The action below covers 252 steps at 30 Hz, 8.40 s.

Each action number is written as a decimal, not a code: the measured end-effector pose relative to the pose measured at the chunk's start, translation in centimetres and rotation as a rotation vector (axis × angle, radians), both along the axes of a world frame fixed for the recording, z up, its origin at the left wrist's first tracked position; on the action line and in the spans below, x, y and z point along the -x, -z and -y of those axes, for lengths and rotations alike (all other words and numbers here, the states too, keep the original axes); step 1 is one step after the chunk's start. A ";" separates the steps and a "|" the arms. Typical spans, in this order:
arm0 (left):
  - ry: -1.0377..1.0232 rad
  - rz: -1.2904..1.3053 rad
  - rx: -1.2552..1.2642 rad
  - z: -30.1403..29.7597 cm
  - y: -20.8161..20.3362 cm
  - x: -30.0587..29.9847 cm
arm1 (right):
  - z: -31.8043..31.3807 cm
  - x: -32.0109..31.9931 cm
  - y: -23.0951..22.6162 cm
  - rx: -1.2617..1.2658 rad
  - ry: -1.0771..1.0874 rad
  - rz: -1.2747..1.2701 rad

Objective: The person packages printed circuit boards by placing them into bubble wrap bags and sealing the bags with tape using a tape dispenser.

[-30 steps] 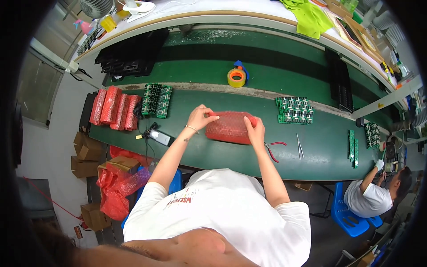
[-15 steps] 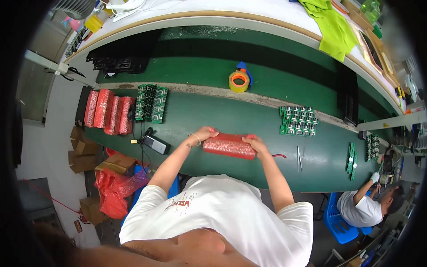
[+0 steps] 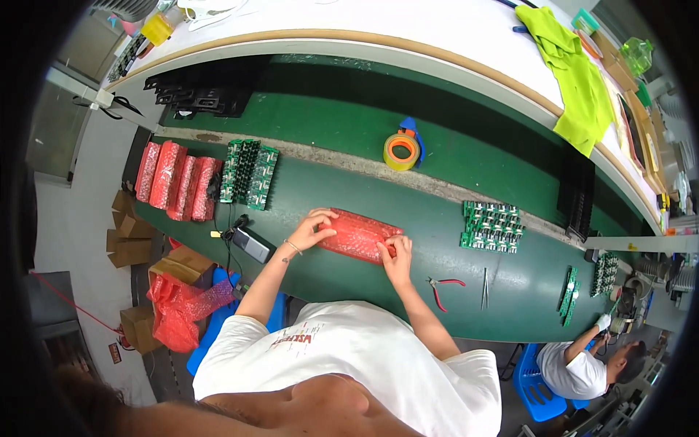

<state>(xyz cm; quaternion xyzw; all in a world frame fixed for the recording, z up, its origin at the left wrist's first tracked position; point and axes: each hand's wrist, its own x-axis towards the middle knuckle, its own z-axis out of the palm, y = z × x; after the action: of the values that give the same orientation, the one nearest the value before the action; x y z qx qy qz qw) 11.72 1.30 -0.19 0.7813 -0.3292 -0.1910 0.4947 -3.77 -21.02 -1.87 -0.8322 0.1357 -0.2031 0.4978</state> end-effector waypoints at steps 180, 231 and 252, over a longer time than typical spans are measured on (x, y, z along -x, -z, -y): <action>-1.604 -0.352 -0.341 -63.4 6.7 -17.6 | -28.3 1.7 -6.9 -0.504 -0.219 -0.838; -0.528 0.251 0.049 -46.6 -19.6 4.5 | -28.3 -20.3 -45.5 -0.955 -0.776 0.690; 0.366 0.555 -0.480 -13.6 -5.1 4.7 | 22.0 13.7 -38.0 -0.754 -0.061 0.981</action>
<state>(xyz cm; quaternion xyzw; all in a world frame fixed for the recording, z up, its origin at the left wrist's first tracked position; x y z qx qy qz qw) 7.00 14.93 4.88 0.8249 -0.5299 -0.1290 0.1485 -17.43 -42.97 36.16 -0.4121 -0.0704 -0.4859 0.7675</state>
